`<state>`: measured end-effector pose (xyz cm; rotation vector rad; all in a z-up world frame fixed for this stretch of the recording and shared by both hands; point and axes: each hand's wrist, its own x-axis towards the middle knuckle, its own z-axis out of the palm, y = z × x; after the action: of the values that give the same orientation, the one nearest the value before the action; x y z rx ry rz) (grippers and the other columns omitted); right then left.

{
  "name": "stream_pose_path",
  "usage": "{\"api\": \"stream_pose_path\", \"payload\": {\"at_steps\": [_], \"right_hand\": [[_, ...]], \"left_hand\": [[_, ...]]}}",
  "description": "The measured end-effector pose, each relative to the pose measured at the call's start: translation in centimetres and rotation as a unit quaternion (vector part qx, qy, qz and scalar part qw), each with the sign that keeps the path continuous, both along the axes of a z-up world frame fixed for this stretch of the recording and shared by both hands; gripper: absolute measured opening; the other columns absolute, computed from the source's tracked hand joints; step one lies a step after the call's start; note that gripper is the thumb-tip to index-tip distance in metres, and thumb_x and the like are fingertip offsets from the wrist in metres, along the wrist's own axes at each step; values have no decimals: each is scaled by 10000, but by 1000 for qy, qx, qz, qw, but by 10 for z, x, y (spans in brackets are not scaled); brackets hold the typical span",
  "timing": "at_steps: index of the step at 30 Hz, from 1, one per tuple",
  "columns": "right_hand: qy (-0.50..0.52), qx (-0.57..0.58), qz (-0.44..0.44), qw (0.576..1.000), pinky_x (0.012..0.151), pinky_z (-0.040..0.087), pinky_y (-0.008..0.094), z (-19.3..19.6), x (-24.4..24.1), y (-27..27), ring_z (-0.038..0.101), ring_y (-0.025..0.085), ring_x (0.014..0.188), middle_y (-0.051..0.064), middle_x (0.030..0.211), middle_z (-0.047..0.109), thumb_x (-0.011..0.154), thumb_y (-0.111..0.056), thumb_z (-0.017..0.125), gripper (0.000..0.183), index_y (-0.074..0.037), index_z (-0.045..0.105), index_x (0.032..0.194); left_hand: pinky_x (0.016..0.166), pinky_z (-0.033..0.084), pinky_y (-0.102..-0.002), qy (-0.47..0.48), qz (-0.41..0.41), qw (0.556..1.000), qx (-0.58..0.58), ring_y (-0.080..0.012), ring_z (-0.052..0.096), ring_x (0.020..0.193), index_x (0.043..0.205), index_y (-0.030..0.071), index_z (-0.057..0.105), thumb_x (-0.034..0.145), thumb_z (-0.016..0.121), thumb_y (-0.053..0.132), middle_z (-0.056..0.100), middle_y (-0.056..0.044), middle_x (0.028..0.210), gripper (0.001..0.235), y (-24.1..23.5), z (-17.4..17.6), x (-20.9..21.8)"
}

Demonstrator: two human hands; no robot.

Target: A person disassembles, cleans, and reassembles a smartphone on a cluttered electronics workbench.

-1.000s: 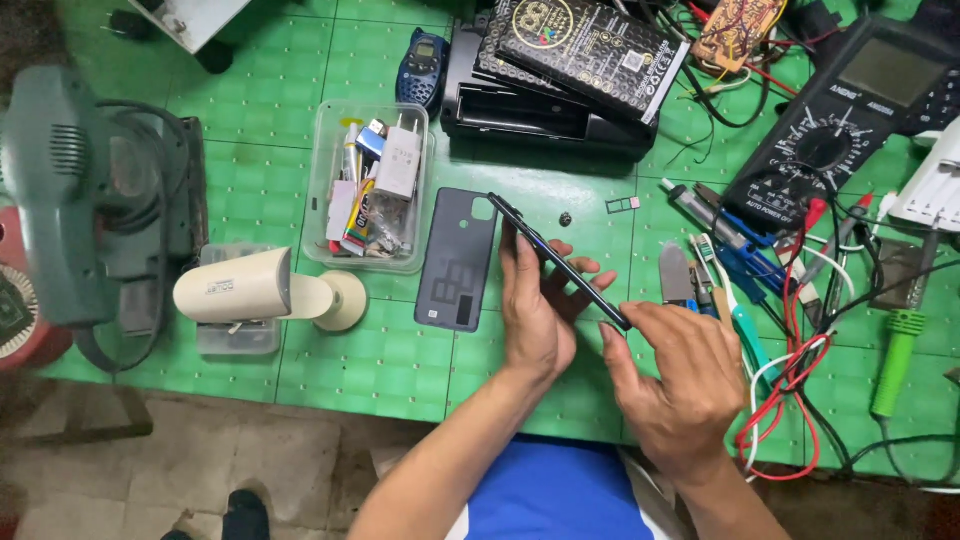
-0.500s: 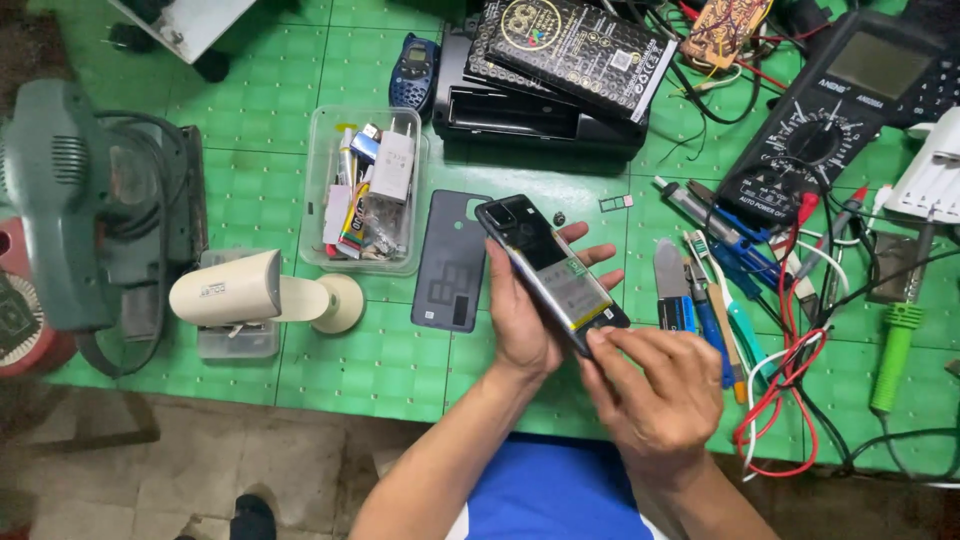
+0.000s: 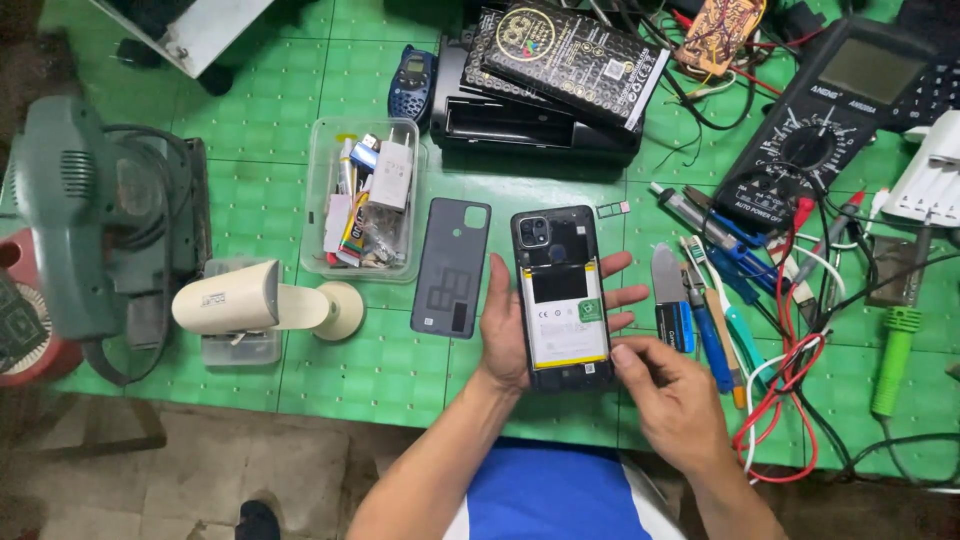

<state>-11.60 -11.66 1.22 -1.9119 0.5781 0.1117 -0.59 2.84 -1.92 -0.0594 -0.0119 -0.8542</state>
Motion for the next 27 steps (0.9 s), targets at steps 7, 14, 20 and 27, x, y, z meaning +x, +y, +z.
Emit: {"api": "stream_pose_path", "payload": {"at_steps": [7, 14, 20, 27], "right_hand": [[-28, 196, 6, 980, 675, 713, 328, -13, 0, 6, 748, 210, 835, 152, 1012, 818, 952, -181, 620, 294, 48, 770, 1060], [-5, 156, -6, 988, 665, 638, 306, -29, -8, -3, 710, 177, 752, 103, 924, 803, 964, -201, 625, 278, 14, 779, 1047], [0, -16, -9, 1000, 623, 543, 261, -16, -13, -3, 664, 96, 675, -1, 742, 771, 914, -280, 700, 259, -66, 816, 1006], [-103, -148, 26, 983, 528, 510, 262, 16, -12, 18, 689, 97, 620, -28, 873, 809, 860, -344, 738, 259, -144, 795, 1014]], "left_hand": [[1097, 507, -500, -49, -23, 997, 52, -486, 501, 1372, 1596, -85, 353, 939, 309, 812, 343, -285, 1655, 1113, 4, 1, 3], [976, 580, -477, -91, -20, 974, 208, -353, 700, 1124, 1526, -13, 468, 1030, 216, 726, 632, -297, 1328, 924, 6, -13, 1], [841, 575, -298, -120, 103, 865, 475, -165, 682, 975, 1269, 50, 559, 888, 744, 184, 711, -104, 1137, 444, 0, -6, -3], [770, 567, -264, -62, 54, 902, 425, -116, 674, 857, 1328, 50, 573, 854, 765, 113, 711, -52, 1068, 515, -4, -9, 2]]}}
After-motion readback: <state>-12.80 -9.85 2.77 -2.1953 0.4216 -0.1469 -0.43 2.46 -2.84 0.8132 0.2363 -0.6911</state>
